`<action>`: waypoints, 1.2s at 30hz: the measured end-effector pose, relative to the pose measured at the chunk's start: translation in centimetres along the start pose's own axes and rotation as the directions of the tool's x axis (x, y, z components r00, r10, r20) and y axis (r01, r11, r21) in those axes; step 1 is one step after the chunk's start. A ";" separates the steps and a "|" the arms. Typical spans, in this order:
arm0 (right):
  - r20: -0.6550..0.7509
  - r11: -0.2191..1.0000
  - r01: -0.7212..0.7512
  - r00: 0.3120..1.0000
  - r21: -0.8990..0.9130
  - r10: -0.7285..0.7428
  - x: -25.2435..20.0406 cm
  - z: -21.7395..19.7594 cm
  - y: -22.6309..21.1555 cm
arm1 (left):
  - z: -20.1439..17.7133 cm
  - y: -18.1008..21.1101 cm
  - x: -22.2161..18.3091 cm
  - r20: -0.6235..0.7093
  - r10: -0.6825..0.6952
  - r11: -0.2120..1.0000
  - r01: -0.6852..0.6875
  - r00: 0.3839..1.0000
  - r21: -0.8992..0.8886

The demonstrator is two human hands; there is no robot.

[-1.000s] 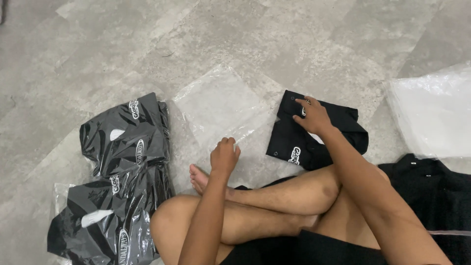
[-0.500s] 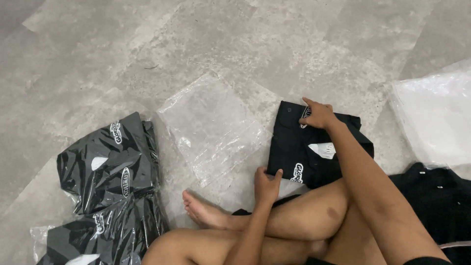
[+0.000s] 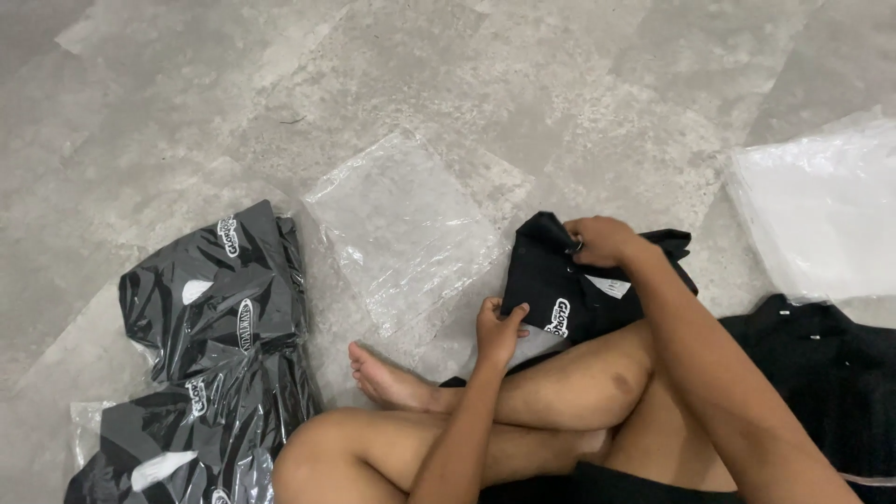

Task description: Folding black shirts and placing them into clear plastic packaging bags, then sealing the bags using the adhesive strip.

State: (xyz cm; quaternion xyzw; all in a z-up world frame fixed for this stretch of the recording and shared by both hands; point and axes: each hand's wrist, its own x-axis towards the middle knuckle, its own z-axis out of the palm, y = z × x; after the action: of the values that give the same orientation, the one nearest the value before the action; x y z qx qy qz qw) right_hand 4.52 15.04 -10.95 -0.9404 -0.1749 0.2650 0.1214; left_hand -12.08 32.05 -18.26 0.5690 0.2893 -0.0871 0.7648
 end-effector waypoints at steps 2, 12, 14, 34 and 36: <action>-0.033 0.986 -0.026 0.999 -0.166 0.021 -1.2 1.4 -1.5 | -0.3 -0.9 0.5 0.004 -0.005 0.999 0.005 1.000 -0.032; -0.235 0.997 0.020 0.972 0.068 -0.003 -9.1 -0.5 -7.6 | -1.1 2.5 -2.1 0.055 -0.137 0.962 0.120 0.989 0.244; -0.183 0.999 0.041 0.982 0.020 -0.036 -9.0 0.0 -8.1 | -1.3 1.7 -1.7 0.060 -0.153 0.942 0.127 0.986 0.311; 0.069 0.917 0.294 0.956 -0.270 -0.286 -10.5 4.8 -10.6 | -2.7 -0.9 3.4 0.222 -0.260 0.900 0.319 0.940 -0.296; 0.075 0.894 0.267 0.963 -0.360 -0.258 -9.6 5.6 -10.0 | -2.9 1.3 1.5 0.242 -0.248 0.904 0.314 0.938 -0.292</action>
State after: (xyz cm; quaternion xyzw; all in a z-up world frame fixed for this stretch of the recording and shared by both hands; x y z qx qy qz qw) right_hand -8.84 21.12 -7.98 -0.9109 -0.3481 0.2205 -0.0240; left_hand -11.28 35.41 -18.55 0.3754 0.3008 -0.2044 0.8526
